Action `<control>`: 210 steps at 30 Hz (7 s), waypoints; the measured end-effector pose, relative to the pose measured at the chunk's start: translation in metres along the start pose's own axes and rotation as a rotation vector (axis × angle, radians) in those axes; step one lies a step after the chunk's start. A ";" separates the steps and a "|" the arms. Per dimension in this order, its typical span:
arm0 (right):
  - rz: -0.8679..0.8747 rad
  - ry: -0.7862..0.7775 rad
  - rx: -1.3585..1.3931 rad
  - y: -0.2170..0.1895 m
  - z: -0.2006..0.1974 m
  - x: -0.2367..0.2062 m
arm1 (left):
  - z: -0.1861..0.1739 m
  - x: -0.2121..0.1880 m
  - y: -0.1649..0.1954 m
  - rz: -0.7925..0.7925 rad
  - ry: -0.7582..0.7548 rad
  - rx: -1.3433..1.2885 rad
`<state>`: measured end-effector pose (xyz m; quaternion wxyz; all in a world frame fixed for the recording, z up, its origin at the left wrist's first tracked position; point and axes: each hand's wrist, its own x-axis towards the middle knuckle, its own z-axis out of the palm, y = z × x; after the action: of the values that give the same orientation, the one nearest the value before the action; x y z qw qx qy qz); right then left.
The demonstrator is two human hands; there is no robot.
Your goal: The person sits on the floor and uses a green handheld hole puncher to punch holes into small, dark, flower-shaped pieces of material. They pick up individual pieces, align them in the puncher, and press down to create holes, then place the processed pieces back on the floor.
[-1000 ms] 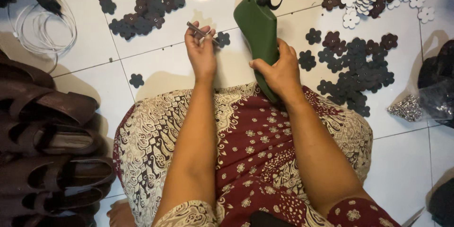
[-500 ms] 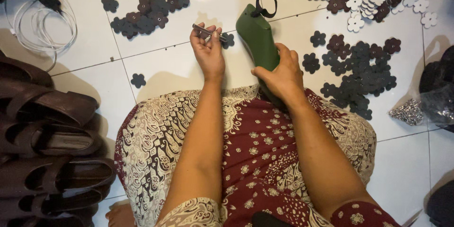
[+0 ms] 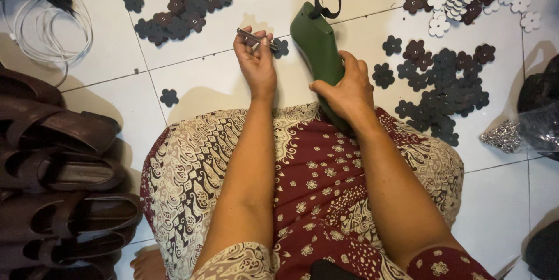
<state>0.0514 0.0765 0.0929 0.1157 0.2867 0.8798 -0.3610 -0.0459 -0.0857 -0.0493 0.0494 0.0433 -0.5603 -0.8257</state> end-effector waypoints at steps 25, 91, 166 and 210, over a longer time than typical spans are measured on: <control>0.021 -0.019 -0.010 -0.006 -0.003 -0.001 | 0.001 -0.004 0.003 0.030 -0.034 -0.013; -0.465 0.146 0.064 -0.017 -0.010 -0.031 | 0.017 -0.019 0.035 0.160 -0.202 0.569; -0.145 0.291 0.090 0.040 0.007 0.028 | 0.024 -0.001 0.085 -0.044 -0.197 1.233; 0.031 0.140 0.069 0.011 -0.004 0.011 | 0.021 0.006 0.009 0.036 -0.114 0.130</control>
<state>0.0490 0.0902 0.0846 0.0494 0.3287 0.8684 -0.3681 -0.0544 -0.0709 -0.0334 0.0293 -0.0106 -0.6154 -0.7876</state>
